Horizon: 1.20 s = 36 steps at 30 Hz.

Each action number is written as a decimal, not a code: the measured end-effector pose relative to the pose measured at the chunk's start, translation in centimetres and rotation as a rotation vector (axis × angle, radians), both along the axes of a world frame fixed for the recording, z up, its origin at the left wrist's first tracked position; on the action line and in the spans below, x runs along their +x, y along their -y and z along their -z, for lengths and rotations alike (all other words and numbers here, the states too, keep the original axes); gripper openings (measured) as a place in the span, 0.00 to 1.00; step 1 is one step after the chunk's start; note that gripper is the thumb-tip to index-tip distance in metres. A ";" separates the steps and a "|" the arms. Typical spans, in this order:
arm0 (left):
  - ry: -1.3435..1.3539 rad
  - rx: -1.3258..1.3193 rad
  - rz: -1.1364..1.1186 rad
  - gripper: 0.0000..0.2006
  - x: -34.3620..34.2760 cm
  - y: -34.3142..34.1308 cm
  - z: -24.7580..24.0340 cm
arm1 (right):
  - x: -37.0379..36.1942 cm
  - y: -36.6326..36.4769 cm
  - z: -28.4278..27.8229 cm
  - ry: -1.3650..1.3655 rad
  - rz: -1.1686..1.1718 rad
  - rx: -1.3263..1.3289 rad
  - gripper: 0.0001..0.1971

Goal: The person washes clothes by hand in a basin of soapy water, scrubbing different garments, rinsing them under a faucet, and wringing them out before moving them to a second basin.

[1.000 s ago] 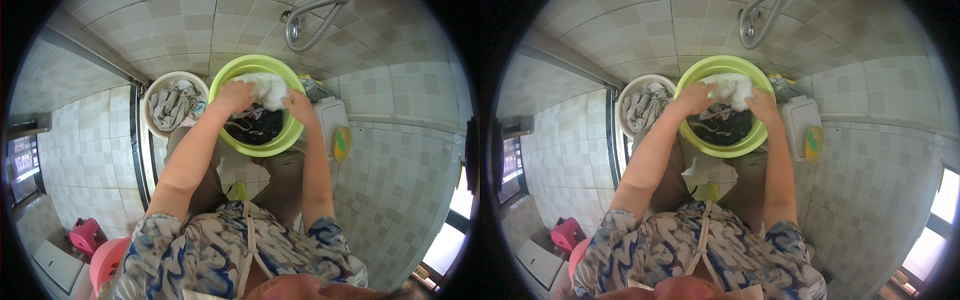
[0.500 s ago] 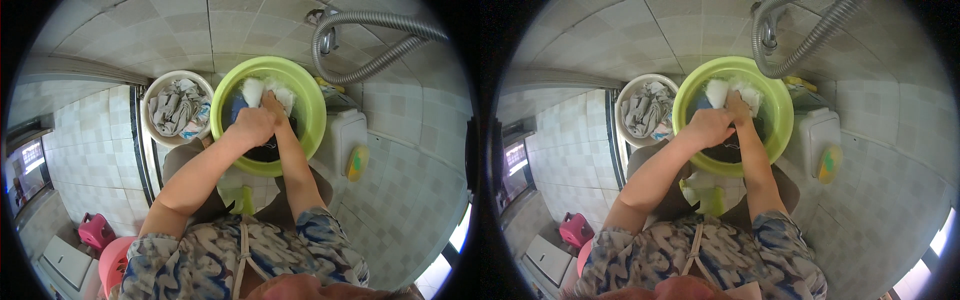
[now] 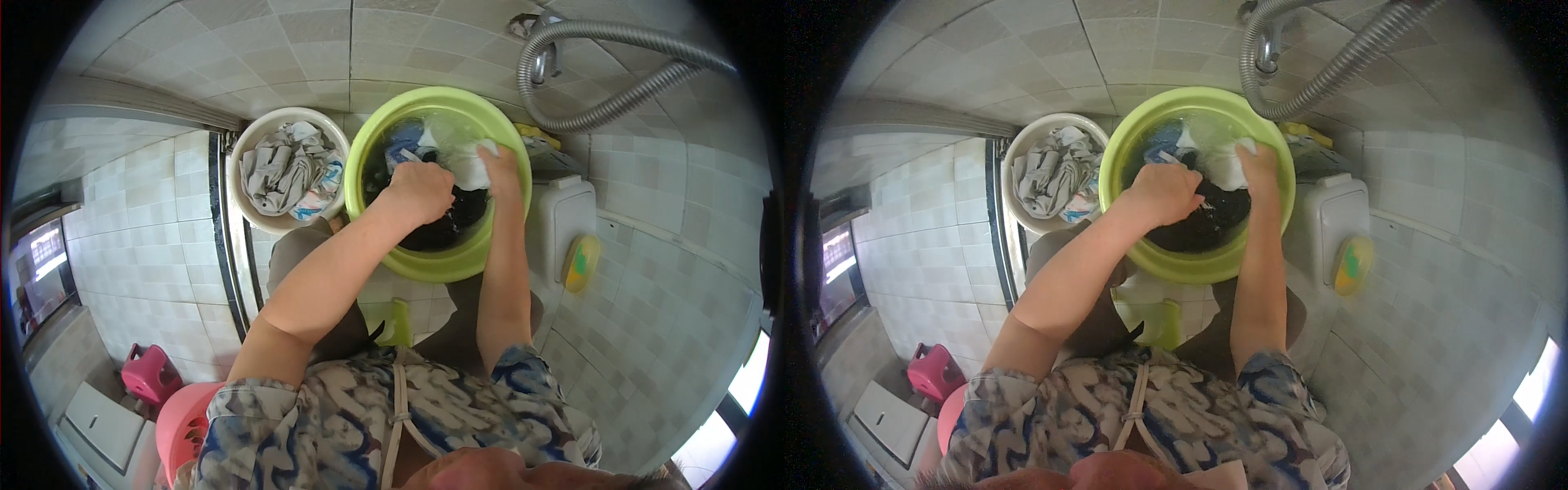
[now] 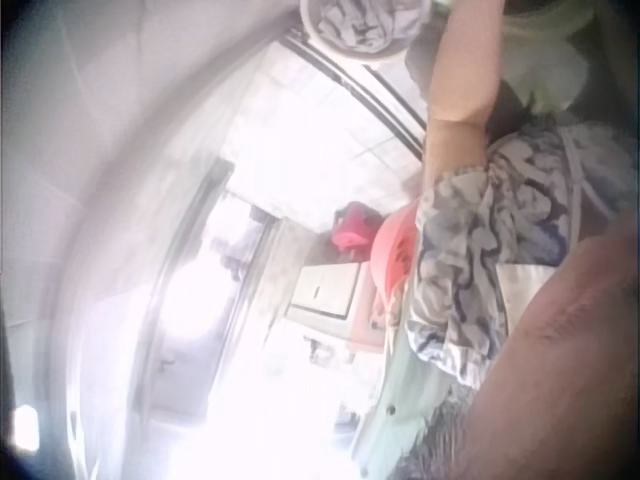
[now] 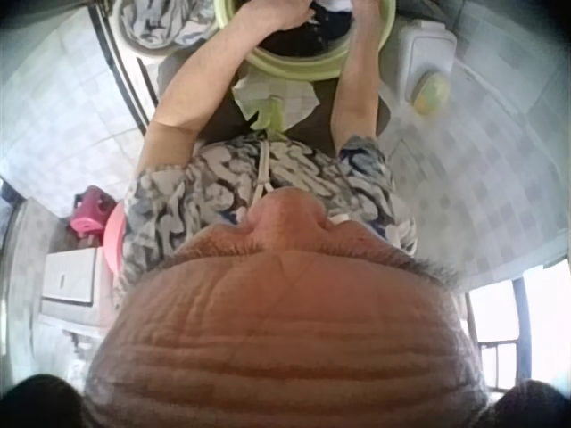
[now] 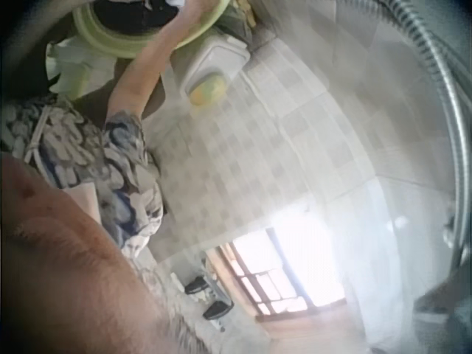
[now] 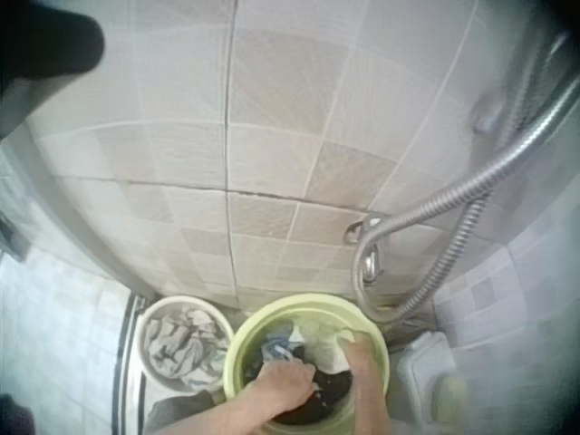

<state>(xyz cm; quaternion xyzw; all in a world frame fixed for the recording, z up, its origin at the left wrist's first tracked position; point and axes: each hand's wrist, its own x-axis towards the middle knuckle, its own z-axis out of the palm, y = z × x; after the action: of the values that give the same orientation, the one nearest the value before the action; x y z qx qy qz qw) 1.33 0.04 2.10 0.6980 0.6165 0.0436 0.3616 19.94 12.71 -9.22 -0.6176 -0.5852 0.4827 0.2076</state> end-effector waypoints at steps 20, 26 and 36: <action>0.667 0.288 -0.778 0.12 4.3 -0.8 1.6 | 8.1 5.7 -17.0 0.207 -0.022 0.135 0.25; 0.509 0.634 -0.635 0.21 6.4 1.9 -0.9 | 1.5 10.5 -6.9 -0.003 -0.314 0.464 0.37; 0.462 0.338 -0.816 0.44 5.5 1.5 -1.3 | -1.4 8.8 -12.6 -0.715 0.421 -0.008 0.21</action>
<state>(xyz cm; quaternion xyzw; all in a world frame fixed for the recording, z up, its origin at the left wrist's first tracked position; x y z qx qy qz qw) 6.78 -1.49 3.36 0.4209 0.7274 0.4344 0.3242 18.57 3.95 3.38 -0.5179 -0.3354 0.6162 0.4896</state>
